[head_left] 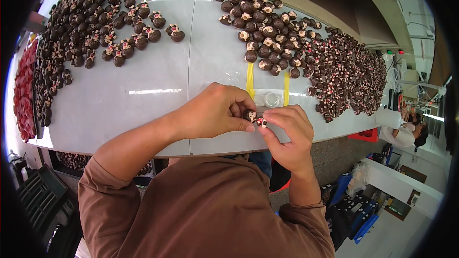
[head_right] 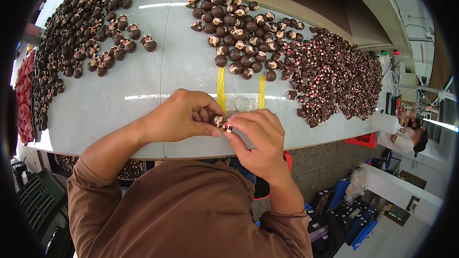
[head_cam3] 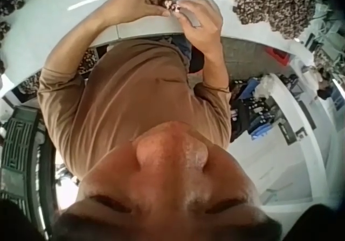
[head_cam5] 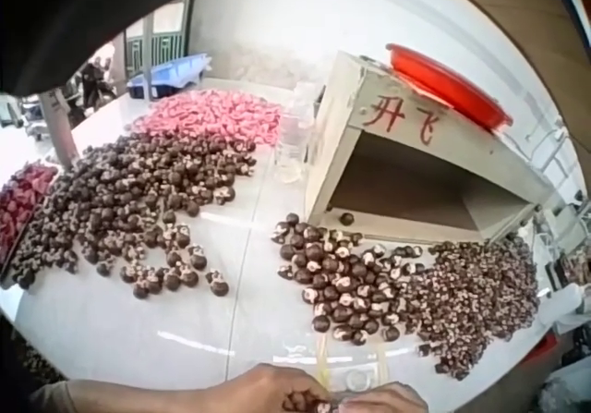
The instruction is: Assembling small brown metallic components using a jig on a workbench.
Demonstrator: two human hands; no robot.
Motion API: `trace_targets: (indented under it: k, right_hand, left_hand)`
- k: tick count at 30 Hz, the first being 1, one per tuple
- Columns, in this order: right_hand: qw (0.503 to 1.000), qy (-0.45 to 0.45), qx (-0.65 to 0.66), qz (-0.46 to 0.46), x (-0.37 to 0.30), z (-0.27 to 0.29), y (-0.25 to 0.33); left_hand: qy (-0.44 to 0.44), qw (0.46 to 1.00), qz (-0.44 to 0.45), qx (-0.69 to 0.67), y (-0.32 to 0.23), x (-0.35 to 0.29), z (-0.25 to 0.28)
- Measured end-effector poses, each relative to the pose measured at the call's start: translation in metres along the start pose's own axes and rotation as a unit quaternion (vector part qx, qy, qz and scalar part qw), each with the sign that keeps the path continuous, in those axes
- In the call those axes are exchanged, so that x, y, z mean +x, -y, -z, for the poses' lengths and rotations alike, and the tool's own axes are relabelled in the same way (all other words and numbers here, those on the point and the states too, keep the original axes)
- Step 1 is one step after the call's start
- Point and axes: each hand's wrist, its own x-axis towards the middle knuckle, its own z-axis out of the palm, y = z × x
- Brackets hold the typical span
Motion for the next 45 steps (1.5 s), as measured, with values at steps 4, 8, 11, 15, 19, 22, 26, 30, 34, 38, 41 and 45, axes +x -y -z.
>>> trace_targets:
  k: [4, 8, 11, 15, 19, 22, 26, 30, 34, 38, 41, 45]
  right_hand:
    - [0.998, 0.020, 0.050, -0.033, -0.001, -0.002, -0.002]
    - [0.994, -0.010, 0.095, -0.055, -0.006, -0.004, -0.004]
    - [0.982, -0.048, 0.119, -0.139, -0.014, -0.003, -0.001]
    - [0.987, -0.088, 0.066, -0.121, -0.023, 0.007, -0.015]
    - [0.954, -0.193, -0.173, -0.150, -0.038, 0.035, -0.059]
    - [0.933, -0.157, -0.278, -0.166, -0.029, 0.052, -0.073]
    - [0.936, -0.070, -0.329, -0.104, -0.013, 0.049, -0.082]
    - [0.931, -0.037, -0.342, -0.120, -0.023, 0.045, -0.083]
    - [0.961, -0.020, -0.202, -0.188, -0.029, 0.046, -0.073]
    - [0.965, -0.011, -0.158, -0.207, -0.030, 0.045, -0.066]
    - [0.969, 0.016, -0.147, -0.197, -0.034, 0.044, -0.064]
    - [0.979, -0.043, -0.024, -0.198, -0.032, 0.045, -0.058]
  left_hand:
    - [-0.010, 0.992, -0.102, 0.079, 0.000, -0.002, -0.004]
    - [-0.025, 0.990, -0.104, 0.096, -0.016, -0.002, -0.007]
    - [-0.009, 0.985, -0.133, 0.111, -0.011, 0.002, -0.010]
    - [-0.078, 0.933, -0.226, 0.268, -0.003, 0.002, -0.001]
    - [-0.211, 0.867, -0.240, 0.383, -0.002, 0.007, 0.008]
    - [-0.299, 0.817, -0.221, 0.440, 0.004, 0.016, 0.030]
    - [-0.376, 0.747, -0.153, 0.526, 0.006, 0.017, 0.068]
    - [-0.426, 0.692, -0.052, 0.580, -0.003, 0.016, 0.079]
    - [-0.435, 0.642, -0.022, 0.631, -0.002, 0.011, 0.091]
    - [-0.439, 0.611, 0.003, 0.658, -0.001, 0.011, 0.095]
    - [-0.400, 0.668, -0.114, 0.618, -0.010, 0.021, 0.080]
    - [-0.278, 0.767, -0.206, 0.540, -0.011, 0.059, 0.061]
